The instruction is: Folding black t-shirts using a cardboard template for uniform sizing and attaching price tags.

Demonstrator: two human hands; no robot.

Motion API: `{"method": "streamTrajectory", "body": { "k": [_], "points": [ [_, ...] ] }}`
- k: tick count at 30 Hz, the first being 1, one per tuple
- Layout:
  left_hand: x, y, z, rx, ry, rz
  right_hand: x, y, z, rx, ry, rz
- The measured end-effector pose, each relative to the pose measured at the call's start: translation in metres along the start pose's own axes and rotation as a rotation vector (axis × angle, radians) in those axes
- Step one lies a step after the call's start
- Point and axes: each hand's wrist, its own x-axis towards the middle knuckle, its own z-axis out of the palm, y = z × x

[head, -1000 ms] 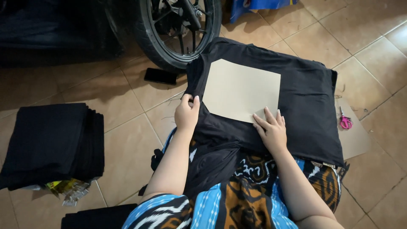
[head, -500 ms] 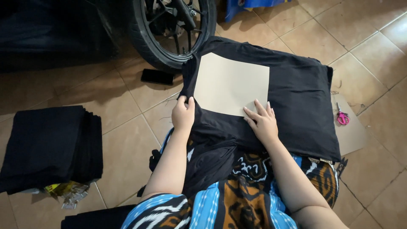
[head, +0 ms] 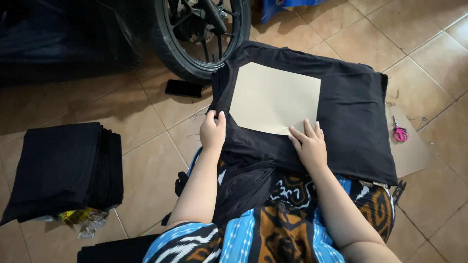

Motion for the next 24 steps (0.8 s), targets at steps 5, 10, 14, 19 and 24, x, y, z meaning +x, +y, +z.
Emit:
{"method": "streamTrajectory", "body": {
  "k": [5, 10, 14, 19, 24],
  "points": [
    [-0.001, 0.003, -0.001, 0.001, 0.004, -0.014, -0.002, 0.008, 0.001, 0.006, 0.004, -0.014],
    [-0.002, 0.006, -0.004, -0.002, -0.009, -0.022, -0.003, 0.012, 0.001, 0.01, -0.007, -0.014],
    [-0.005, 0.012, -0.01, -0.002, -0.018, -0.012, -0.004, 0.017, 0.004, 0.009, -0.005, -0.012],
    [-0.002, 0.024, -0.015, 0.029, 0.012, 0.047, -0.005, 0.017, 0.009, -0.012, 0.037, -0.029],
    [0.007, 0.075, -0.027, 0.138, 0.399, 0.838, -0.005, 0.022, 0.018, 0.007, 0.165, -0.101]
  ]
}}
